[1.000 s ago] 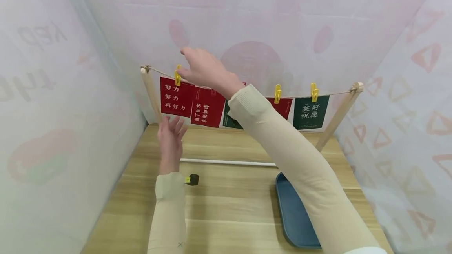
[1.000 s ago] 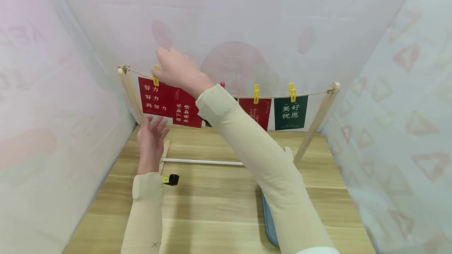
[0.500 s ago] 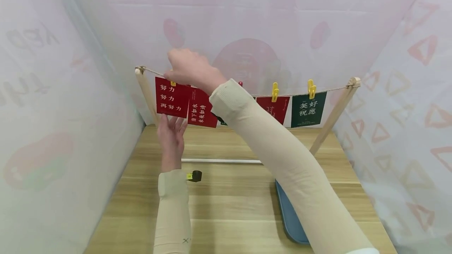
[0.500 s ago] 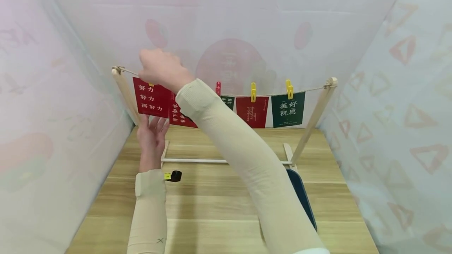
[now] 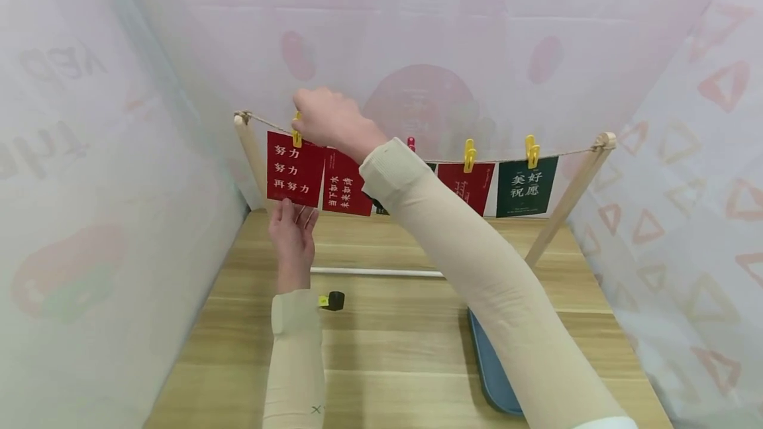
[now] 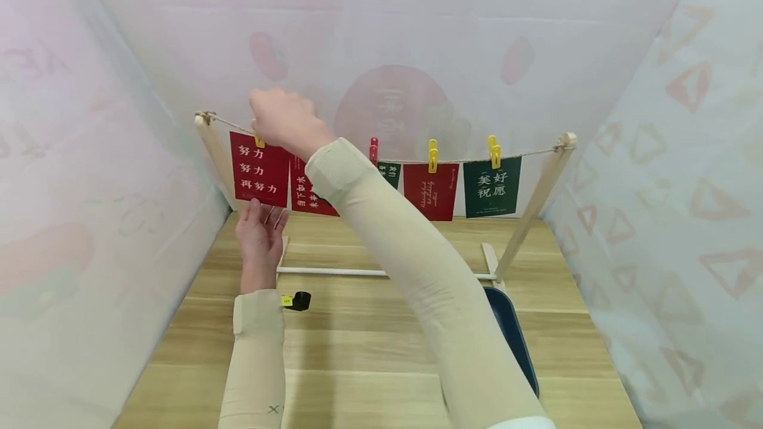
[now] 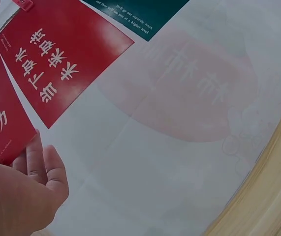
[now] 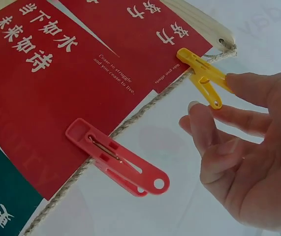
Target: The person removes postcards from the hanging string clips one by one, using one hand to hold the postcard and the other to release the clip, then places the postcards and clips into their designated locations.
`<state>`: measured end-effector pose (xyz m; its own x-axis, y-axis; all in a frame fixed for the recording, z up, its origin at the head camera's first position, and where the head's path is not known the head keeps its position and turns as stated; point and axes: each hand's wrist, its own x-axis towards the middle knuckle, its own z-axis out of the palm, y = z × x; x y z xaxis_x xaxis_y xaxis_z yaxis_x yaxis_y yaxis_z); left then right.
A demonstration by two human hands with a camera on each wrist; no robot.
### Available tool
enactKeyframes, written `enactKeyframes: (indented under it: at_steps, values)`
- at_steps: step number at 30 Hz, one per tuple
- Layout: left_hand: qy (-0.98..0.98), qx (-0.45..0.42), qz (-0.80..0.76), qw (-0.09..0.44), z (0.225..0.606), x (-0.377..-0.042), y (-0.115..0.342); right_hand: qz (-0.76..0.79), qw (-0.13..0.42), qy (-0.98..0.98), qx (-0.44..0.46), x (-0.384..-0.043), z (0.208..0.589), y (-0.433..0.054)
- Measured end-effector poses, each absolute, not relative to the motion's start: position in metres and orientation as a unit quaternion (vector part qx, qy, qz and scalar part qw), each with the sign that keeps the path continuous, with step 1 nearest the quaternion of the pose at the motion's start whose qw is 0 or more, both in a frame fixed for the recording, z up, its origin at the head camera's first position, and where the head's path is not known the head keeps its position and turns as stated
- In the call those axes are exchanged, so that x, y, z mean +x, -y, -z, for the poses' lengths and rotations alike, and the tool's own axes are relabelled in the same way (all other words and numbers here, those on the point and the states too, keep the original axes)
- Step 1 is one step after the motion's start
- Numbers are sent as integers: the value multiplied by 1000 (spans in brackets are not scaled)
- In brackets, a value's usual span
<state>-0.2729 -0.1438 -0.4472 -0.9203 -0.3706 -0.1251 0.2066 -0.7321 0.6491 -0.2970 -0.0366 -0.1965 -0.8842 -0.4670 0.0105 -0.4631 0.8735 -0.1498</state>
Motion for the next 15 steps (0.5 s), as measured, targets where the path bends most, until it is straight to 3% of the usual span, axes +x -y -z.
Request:
enactKeyframes:
  at_steps: [15]
  values:
    - [328,148,920,154,450,-275,143,113,6,-958,-262,-300,200,36]
